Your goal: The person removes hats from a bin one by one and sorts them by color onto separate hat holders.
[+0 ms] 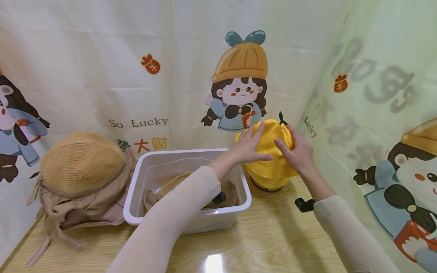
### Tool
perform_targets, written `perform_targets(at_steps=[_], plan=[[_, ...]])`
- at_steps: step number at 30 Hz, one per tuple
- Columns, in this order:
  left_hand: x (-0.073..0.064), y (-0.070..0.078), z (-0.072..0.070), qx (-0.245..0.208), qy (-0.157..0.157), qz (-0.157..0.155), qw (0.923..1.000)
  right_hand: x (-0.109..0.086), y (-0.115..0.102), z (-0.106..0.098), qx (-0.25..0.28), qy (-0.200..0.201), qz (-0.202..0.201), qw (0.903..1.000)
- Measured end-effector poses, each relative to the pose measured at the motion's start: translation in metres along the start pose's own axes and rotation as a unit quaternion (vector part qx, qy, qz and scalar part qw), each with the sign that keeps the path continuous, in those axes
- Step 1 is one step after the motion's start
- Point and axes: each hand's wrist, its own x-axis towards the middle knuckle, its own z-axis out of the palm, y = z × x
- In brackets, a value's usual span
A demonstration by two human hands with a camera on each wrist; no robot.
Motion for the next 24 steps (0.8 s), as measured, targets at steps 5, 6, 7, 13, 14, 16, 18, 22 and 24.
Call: perform_targets(at_steps=[5,6,7,13,14,16,18,22,24], plan=[[0.002,-0.007,0.007,-0.024,-0.005,-0.002,0.9997,-0.002,0.004,0.006,-0.002,0.007,0.003,1.0],[0.003,-0.008,0.009,-0.028,-0.005,-0.001,0.9996,-0.002,0.005,0.007,-0.002,0.009,0.002,1.0],[0.003,-0.009,0.01,-0.033,-0.005,0.0,0.9994,-0.002,0.006,0.008,0.0,0.012,0.0,0.9999],[0.006,-0.01,0.017,-0.036,0.0,0.008,0.9993,-0.002,0.01,0.014,0.0,0.031,-0.006,0.9995],[0.007,-0.011,0.018,-0.034,-0.001,0.008,0.9994,-0.002,0.011,0.015,0.001,0.033,-0.006,0.9994],[0.007,-0.011,0.02,-0.029,-0.004,0.008,0.9995,-0.002,0.012,0.017,0.004,0.035,-0.007,0.9994],[0.007,-0.012,0.022,-0.028,-0.005,0.007,0.9996,-0.003,0.014,0.019,0.009,0.034,-0.005,0.9994],[0.008,-0.014,0.025,-0.025,-0.005,0.01,0.9996,-0.003,0.017,0.023,0.012,0.033,0.005,0.9994],[0.008,-0.015,0.027,-0.021,-0.006,0.014,0.9997,-0.004,0.018,0.024,0.012,0.034,0.008,0.9993]])
